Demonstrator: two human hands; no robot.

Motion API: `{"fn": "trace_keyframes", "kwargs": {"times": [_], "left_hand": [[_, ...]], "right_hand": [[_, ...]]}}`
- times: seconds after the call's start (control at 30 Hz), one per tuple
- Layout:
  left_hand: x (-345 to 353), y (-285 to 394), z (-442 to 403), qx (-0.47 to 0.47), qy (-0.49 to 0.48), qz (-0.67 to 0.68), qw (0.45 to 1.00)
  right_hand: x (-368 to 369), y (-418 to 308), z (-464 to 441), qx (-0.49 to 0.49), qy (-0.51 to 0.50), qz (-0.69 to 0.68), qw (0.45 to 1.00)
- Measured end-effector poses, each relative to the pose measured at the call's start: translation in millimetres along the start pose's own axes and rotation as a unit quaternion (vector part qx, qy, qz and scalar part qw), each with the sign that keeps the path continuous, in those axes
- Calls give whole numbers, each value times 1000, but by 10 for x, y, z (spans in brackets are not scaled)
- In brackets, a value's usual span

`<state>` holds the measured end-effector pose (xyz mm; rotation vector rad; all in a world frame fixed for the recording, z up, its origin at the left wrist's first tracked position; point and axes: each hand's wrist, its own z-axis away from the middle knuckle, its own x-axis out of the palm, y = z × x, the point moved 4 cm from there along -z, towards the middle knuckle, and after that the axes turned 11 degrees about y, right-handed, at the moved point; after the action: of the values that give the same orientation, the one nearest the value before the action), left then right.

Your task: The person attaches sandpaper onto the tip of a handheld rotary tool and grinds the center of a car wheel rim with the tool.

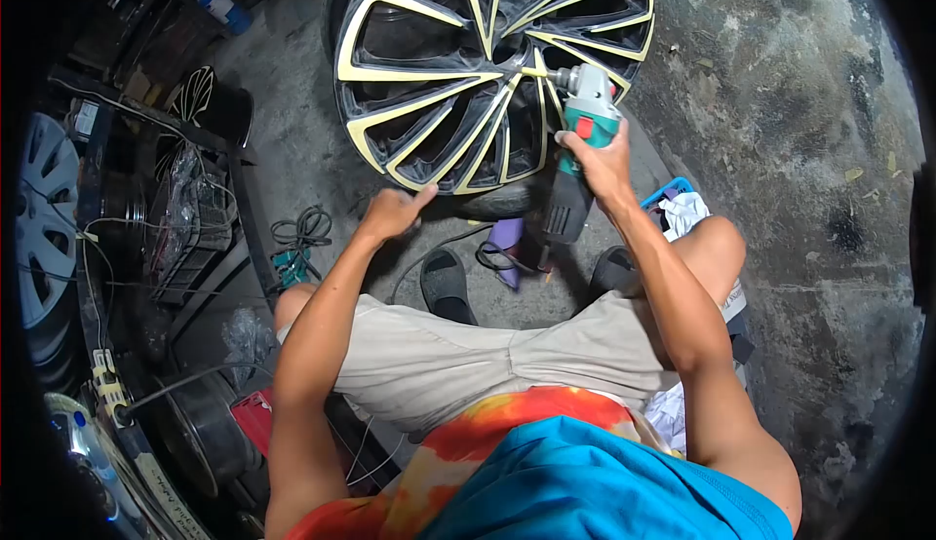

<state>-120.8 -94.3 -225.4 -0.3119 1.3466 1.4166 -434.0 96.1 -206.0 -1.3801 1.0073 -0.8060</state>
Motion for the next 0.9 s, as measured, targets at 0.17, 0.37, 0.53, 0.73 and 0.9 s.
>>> {"fn": "trace_keyframes", "kwargs": {"times": [0.17,0.37,0.53,0.73,0.9], "left_hand": [[249,-172,-179,23,187,252,949],[175,-57,-224,26,228,292,928],[-391,148,-210,73,261,118,955],[-1492,1282,242,267,408,-21,873],[-1622,1840,227,310,466,-30,828]], "right_hand": [[-298,-148,79,39,-1,28,999],[-469,-117,36,-27,27,140,989],[-545,-250,20,-61,33,167,984],[-434,-306,-11,-84,29,153,984],[-432,-403,32,-95,21,140,985]]}}
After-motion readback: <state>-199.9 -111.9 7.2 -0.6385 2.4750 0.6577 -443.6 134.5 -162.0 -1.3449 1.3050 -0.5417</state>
